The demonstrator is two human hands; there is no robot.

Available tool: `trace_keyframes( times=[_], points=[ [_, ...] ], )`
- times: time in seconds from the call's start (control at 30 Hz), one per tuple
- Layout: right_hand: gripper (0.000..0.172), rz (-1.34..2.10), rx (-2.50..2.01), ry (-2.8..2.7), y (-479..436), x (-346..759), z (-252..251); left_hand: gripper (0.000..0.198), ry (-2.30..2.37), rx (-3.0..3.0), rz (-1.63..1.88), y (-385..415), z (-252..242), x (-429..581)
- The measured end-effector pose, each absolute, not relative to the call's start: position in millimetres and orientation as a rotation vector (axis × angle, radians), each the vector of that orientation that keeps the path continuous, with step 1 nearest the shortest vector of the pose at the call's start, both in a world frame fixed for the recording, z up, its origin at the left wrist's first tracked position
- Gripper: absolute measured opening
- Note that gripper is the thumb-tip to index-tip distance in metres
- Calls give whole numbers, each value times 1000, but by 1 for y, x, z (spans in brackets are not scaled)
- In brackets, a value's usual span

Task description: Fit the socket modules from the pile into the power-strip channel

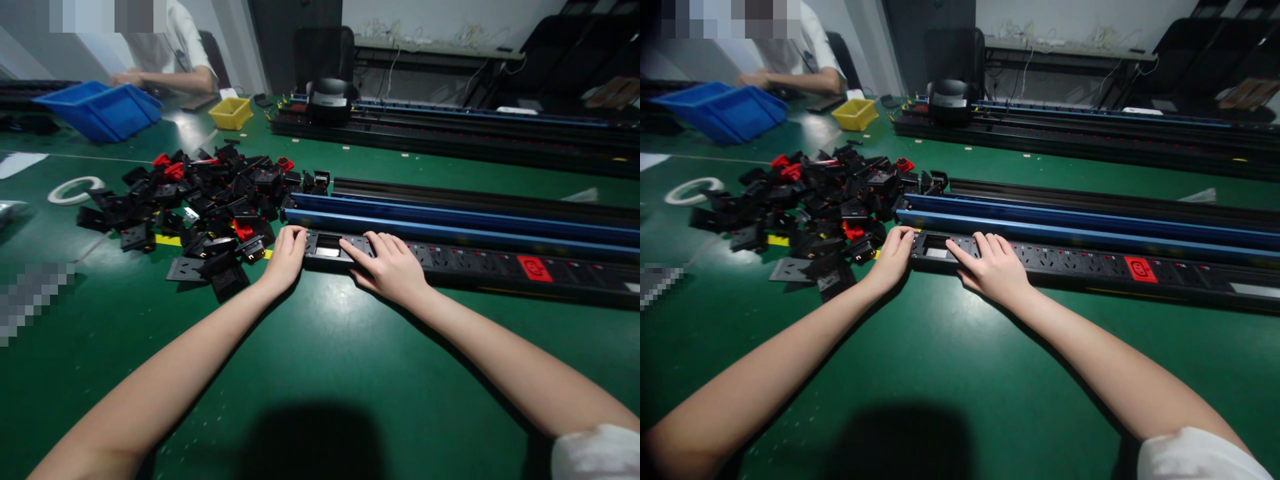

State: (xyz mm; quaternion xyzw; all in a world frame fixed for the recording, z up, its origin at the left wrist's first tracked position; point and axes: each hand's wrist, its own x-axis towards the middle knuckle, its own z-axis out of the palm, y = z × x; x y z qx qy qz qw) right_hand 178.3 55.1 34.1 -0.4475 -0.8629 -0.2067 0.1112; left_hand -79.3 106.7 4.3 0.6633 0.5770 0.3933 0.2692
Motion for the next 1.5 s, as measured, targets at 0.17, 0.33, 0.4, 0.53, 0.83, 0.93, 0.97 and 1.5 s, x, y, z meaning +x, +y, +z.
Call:
trace_keyframes(
  times=[0.17, 0.33, 0.4, 0.53, 0.83, 0.93, 0.97, 1.5],
  points=[
    [65, -621, -1317, -2532, 55, 178, 33, 49, 1553, 1867, 974, 108, 7, -80],
    [62, -648, -1316, -2530, 55, 178, 33, 53, 1558, 1865, 919, 107, 10, -80],
    [63, -642, -1317, -2535, 55, 178, 34, 54, 1555, 1880, 905, 108, 10, -81],
    [67, -614, -1318, -2539, 55, 178, 34, 54, 1551, 1897, 875, 109, 11, -82],
    [68, -591, -1316, -2534, 55, 178, 33, 55, 1486, 1997, 798, 104, 13, -79],
    [68, -579, -1317, -2538, 55, 178, 34, 61, 1482, 2029, 752, 103, 15, -77],
    [68, -580, -1317, -2540, 55, 178, 34, 63, 1486, 2033, 739, 102, 15, -77],
    [62, -623, -1320, -2543, 56, 177, 35, 93, 1505, 2006, 684, 103, 12, -82]
  ],
)
